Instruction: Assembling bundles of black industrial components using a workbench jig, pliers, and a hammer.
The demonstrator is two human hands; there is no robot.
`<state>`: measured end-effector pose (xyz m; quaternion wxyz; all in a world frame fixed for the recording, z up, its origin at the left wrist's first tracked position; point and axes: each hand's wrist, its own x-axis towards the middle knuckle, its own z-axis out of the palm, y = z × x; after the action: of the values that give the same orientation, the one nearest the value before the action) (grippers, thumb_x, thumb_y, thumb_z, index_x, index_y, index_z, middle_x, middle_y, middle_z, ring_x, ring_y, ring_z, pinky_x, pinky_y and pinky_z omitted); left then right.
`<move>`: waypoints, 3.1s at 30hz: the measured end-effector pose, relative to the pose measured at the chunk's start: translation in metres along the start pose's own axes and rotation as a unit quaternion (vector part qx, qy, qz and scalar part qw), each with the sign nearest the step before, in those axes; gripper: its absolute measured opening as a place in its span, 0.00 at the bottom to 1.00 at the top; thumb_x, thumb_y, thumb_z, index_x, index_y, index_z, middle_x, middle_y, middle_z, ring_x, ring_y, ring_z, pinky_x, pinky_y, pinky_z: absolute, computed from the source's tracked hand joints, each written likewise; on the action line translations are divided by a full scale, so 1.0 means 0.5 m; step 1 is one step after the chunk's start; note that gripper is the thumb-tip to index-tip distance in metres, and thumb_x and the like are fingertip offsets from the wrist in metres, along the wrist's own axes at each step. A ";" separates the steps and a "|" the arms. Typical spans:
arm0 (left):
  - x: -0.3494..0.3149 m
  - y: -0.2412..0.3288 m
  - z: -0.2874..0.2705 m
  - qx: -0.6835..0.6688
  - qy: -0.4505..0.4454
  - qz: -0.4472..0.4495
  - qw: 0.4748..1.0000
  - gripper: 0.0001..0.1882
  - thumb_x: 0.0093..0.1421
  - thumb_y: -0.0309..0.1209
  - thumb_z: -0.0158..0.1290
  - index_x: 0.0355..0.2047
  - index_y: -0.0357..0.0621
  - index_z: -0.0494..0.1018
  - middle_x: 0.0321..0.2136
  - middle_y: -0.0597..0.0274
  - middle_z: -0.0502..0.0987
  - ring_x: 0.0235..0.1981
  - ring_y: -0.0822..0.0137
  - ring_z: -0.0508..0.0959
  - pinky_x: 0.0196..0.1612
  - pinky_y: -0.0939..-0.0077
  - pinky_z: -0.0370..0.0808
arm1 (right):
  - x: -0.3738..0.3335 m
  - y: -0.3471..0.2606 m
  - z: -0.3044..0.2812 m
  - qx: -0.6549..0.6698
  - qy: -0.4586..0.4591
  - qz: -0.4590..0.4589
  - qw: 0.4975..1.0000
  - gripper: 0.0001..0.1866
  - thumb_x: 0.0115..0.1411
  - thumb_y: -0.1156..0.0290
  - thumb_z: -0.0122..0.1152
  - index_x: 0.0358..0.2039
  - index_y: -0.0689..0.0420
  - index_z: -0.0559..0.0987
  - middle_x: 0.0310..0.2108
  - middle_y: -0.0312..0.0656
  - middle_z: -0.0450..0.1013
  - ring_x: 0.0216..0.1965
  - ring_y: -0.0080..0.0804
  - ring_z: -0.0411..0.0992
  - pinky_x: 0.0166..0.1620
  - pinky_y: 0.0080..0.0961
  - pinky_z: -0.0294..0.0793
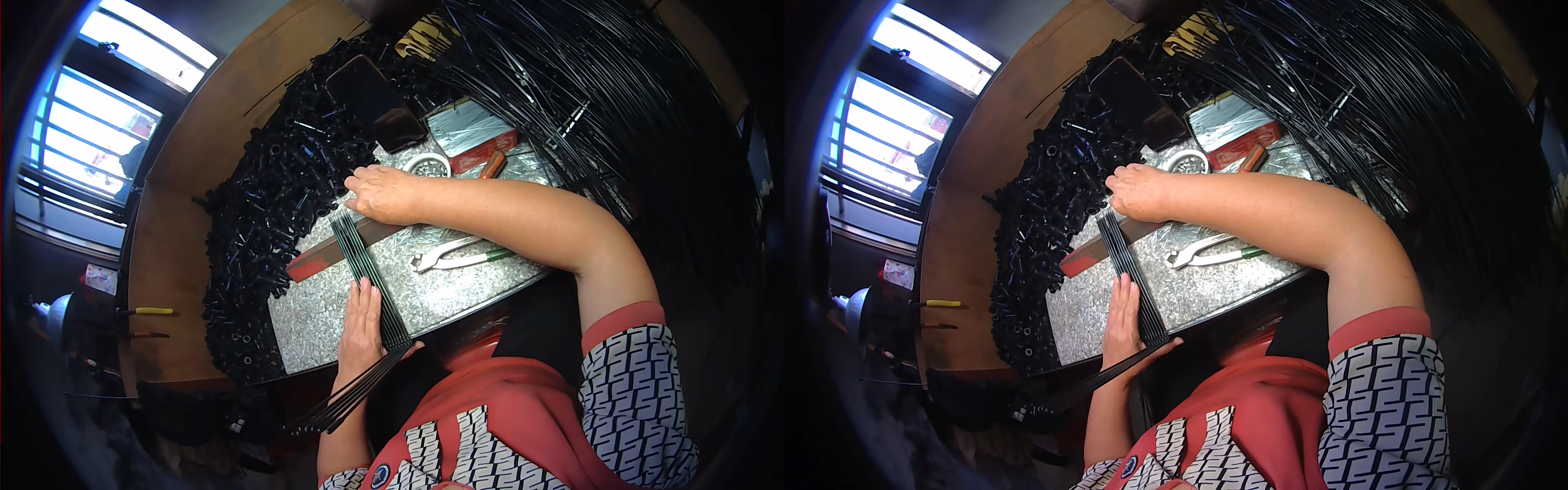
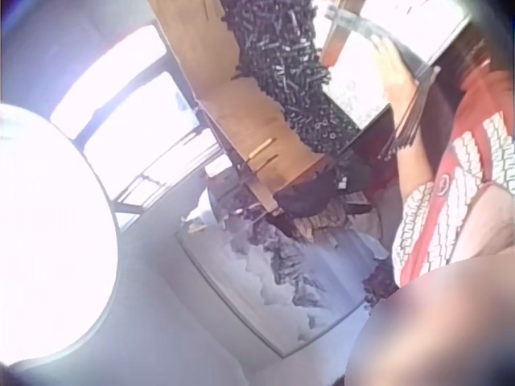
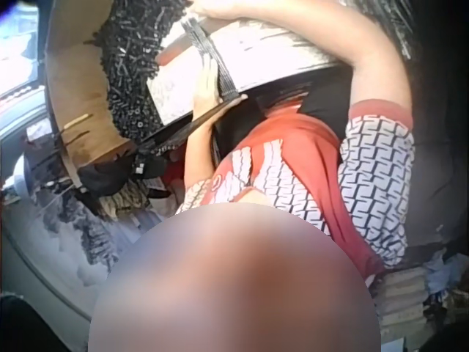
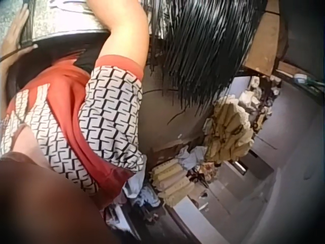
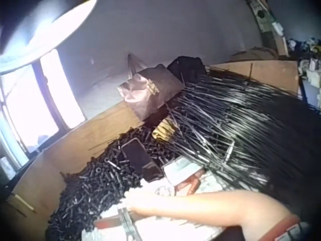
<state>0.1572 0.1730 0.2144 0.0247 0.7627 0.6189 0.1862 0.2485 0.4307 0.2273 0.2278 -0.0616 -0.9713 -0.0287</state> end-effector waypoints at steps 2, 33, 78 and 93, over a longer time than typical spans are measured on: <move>-0.002 0.002 -0.005 0.006 0.004 0.001 1.000 0.60 0.36 0.46 0.71 0.63 0.35 0.50 0.63 0.35 0.51 0.65 0.37 0.51 0.65 0.49 0.54 | 0.003 -0.003 -0.004 0.002 0.005 -0.002 1.000 0.12 0.57 0.70 0.51 0.38 0.57 0.80 0.36 0.43 0.69 0.42 0.38 0.68 0.45 0.34 0.69; 0.000 0.005 -0.016 0.008 0.003 0.005 1.000 0.53 0.46 0.53 0.63 0.60 0.25 0.54 0.61 0.32 0.55 0.63 0.36 0.55 0.64 0.48 0.54 | 0.011 -0.009 0.010 -0.005 0.048 -0.004 0.999 0.10 0.57 0.69 0.51 0.32 0.57 0.81 0.34 0.42 0.71 0.41 0.38 0.70 0.43 0.33 0.72; -0.026 -0.004 -0.035 -0.008 0.042 0.028 0.999 0.42 0.46 0.44 0.58 0.61 0.43 0.61 0.64 0.43 0.52 0.66 0.42 0.50 0.65 0.49 0.52 | -0.186 0.149 -0.180 -0.178 -0.137 0.267 0.937 0.09 0.52 0.77 0.48 0.26 0.63 0.78 0.30 0.55 0.75 0.35 0.53 0.75 0.39 0.42 0.75; 0.003 0.104 -0.236 -0.476 0.162 0.132 0.854 0.14 0.51 0.23 0.62 0.39 0.32 0.77 0.33 0.49 0.81 0.37 0.62 0.82 0.42 0.73 0.79 | -0.089 -0.212 -0.389 0.085 0.142 0.037 0.985 0.12 0.53 0.87 0.56 0.39 0.64 0.72 0.25 0.48 0.71 0.26 0.41 0.74 0.26 0.30 0.72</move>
<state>0.1691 0.1395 0.3382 0.2593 0.6913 0.3428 0.5808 0.3594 0.3045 0.3782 0.3690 -0.0727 -0.9250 0.0539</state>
